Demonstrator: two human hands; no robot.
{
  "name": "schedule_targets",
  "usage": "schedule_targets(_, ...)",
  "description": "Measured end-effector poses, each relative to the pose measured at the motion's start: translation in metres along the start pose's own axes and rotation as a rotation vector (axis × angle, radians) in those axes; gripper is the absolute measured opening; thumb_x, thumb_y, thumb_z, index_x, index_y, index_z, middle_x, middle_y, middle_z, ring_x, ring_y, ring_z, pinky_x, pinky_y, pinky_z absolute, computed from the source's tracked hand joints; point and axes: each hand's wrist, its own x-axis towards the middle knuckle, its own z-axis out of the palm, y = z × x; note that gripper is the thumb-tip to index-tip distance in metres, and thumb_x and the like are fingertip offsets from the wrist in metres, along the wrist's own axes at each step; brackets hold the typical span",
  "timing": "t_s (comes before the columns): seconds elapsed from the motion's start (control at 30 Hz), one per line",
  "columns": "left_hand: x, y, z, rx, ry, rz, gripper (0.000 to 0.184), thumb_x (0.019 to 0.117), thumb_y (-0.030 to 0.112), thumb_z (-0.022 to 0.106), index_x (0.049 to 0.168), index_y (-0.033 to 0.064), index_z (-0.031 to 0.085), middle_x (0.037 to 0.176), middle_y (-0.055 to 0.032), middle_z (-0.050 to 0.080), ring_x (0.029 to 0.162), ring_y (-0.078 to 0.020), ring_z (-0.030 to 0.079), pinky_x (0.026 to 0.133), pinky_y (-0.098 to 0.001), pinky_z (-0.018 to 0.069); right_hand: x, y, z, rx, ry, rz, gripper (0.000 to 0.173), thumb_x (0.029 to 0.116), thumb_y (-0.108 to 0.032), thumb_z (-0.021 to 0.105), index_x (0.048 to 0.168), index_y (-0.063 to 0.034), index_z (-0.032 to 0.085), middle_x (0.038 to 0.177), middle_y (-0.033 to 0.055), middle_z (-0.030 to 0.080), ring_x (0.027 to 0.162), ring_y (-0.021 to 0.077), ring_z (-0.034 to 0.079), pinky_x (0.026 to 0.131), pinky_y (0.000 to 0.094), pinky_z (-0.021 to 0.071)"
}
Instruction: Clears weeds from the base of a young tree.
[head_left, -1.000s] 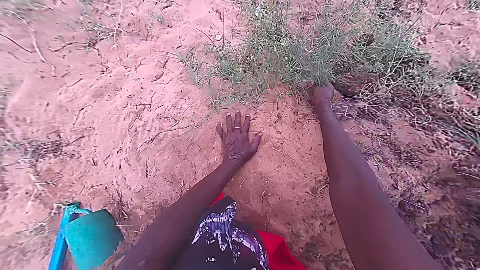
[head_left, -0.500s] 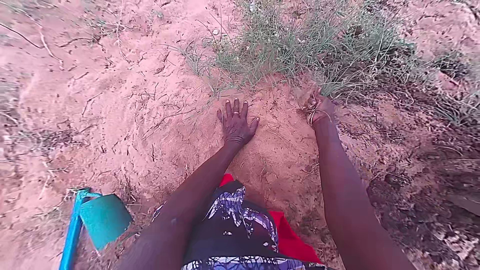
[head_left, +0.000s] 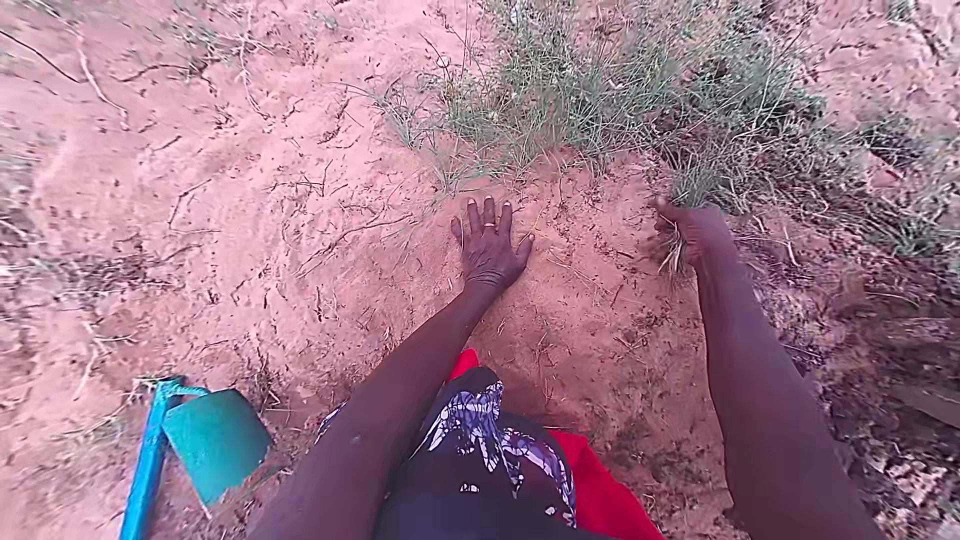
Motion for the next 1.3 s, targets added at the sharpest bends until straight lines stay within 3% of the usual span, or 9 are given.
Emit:
schedule_targets(0.13, -0.002, 0.001, -0.002, 0.002, -0.032, -0.025, 0.077, 0.0967, 0.067, 0.041, 0.159, 0.0214, 0.041, 0.169, -0.0125, 0.025, 0.157, -0.0432, 0.012, 0.119, -0.0728, 0.0021, 0.055, -0.017, 0.067, -0.137, -0.062, -0.062, 0.069, 0.0848, -0.017, 0.084, 0.141, 0.0026, 0.049, 0.130, 0.0215, 0.061, 0.116, 0.0291, 0.061, 0.100, 0.0500, 0.0509)
schedule_targets(0.3, -0.002, 0.003, -0.004, 0.015, -0.029, -0.043, 0.075, 0.0970, 0.066, 0.041, 0.158, 0.0227, 0.042, 0.169, -0.0117, 0.026, 0.157, -0.0427, 0.013, 0.118, -0.0734, 0.0034, 0.105, -0.039, 0.131, -0.549, -0.077, -0.029, 0.076, 0.0801, -0.029, 0.086, 0.136, 0.0101, 0.052, 0.137, 0.0344, 0.055, 0.130, 0.0478, 0.053, 0.105, 0.0661, 0.0430)
schedule_targets(0.4, -0.004, 0.002, 0.002, 0.015, 0.035, -0.021, 0.074, 0.0968, 0.065, 0.043, 0.156, 0.0214, 0.045, 0.167, -0.0135, 0.031, 0.156, -0.0445, 0.017, 0.117, -0.0751, 0.0074, 0.113, -0.048, 0.148, -0.660, -0.034, -0.035, 0.071, 0.0858, -0.034, 0.075, 0.142, 0.0045, 0.053, 0.156, 0.0341, 0.036, 0.149, 0.0510, 0.028, 0.114, 0.0695, 0.0308)
schedule_targets(0.57, -0.004, 0.002, 0.002, 0.010, 0.064, -0.015, 0.073, 0.0971, 0.066, 0.043, 0.155, 0.0215, 0.047, 0.166, -0.0139, 0.033, 0.155, -0.0450, 0.020, 0.117, -0.0755, 0.0088, 0.099, -0.048, 0.168, -0.382, -0.013, -0.239, 0.043, 0.0918, -0.011, 0.066, 0.129, 0.0084, 0.059, 0.126, 0.0313, 0.062, 0.122, 0.0437, 0.059, 0.102, 0.0613, 0.0458)
schedule_targets(0.8, -0.004, 0.001, 0.002, 0.015, 0.072, -0.009, 0.073, 0.0969, 0.065, 0.043, 0.155, 0.0214, 0.048, 0.165, -0.0138, 0.035, 0.155, -0.0454, 0.021, 0.116, -0.0760, 0.0097, 0.114, -0.045, 0.177, 0.080, 0.242, -0.160, 0.048, 0.1041, -0.023, 0.059, 0.143, 0.0034, 0.051, 0.138, 0.0210, 0.060, 0.130, 0.0261, 0.056, 0.111, 0.0407, 0.0426)
schedule_targets(1.03, -0.004, 0.003, -0.001, 0.007, 0.024, -0.019, 0.075, 0.0968, 0.066, 0.042, 0.157, 0.0221, 0.044, 0.168, -0.0135, 0.029, 0.156, -0.0440, 0.016, 0.117, -0.0748, 0.0062, 0.089, -0.029, 0.163, 0.300, -0.024, -0.171, 0.045, 0.1110, -0.019, 0.043, 0.152, -0.0020, 0.038, 0.142, 0.0124, 0.053, 0.122, 0.0123, 0.056, 0.104, 0.0289, 0.0479)
schedule_targets(1.17, -0.002, 0.000, -0.003, -0.007, 0.011, -0.011, 0.075, 0.0963, 0.066, 0.043, 0.157, 0.0214, 0.044, 0.168, -0.0134, 0.029, 0.156, -0.0437, 0.015, 0.118, -0.0744, 0.0050, 0.058, -0.026, 0.161, 0.292, 0.048, -0.095, 0.031, 0.1102, -0.020, 0.043, 0.135, -0.0033, 0.052, 0.114, 0.0080, 0.058, 0.096, 0.0108, 0.058, 0.084, 0.0298, 0.0504)
schedule_targets(1.23, -0.003, 0.002, -0.003, -0.010, 0.005, -0.010, 0.076, 0.0962, 0.066, 0.043, 0.157, 0.0204, 0.044, 0.168, -0.0139, 0.030, 0.156, -0.0440, 0.016, 0.118, -0.0740, 0.0051, 0.033, -0.019, 0.147, 0.248, 0.056, -0.074, 0.034, 0.1102, -0.019, 0.042, 0.139, -0.0024, 0.051, 0.121, 0.0100, 0.060, 0.103, 0.0119, 0.059, 0.091, 0.0316, 0.0508)
schedule_targets(1.3, -0.002, 0.002, -0.002, -0.006, 0.015, -0.006, 0.076, 0.0963, 0.066, 0.043, 0.157, 0.0202, 0.043, 0.168, -0.0139, 0.030, 0.156, -0.0444, 0.016, 0.118, -0.0742, 0.0057, 0.018, -0.017, 0.134, 0.277, 0.054, -0.059, 0.029, 0.1075, -0.017, 0.051, 0.131, -0.0015, 0.056, 0.109, 0.0076, 0.062, 0.091, 0.0102, 0.060, 0.083, 0.0294, 0.0519)
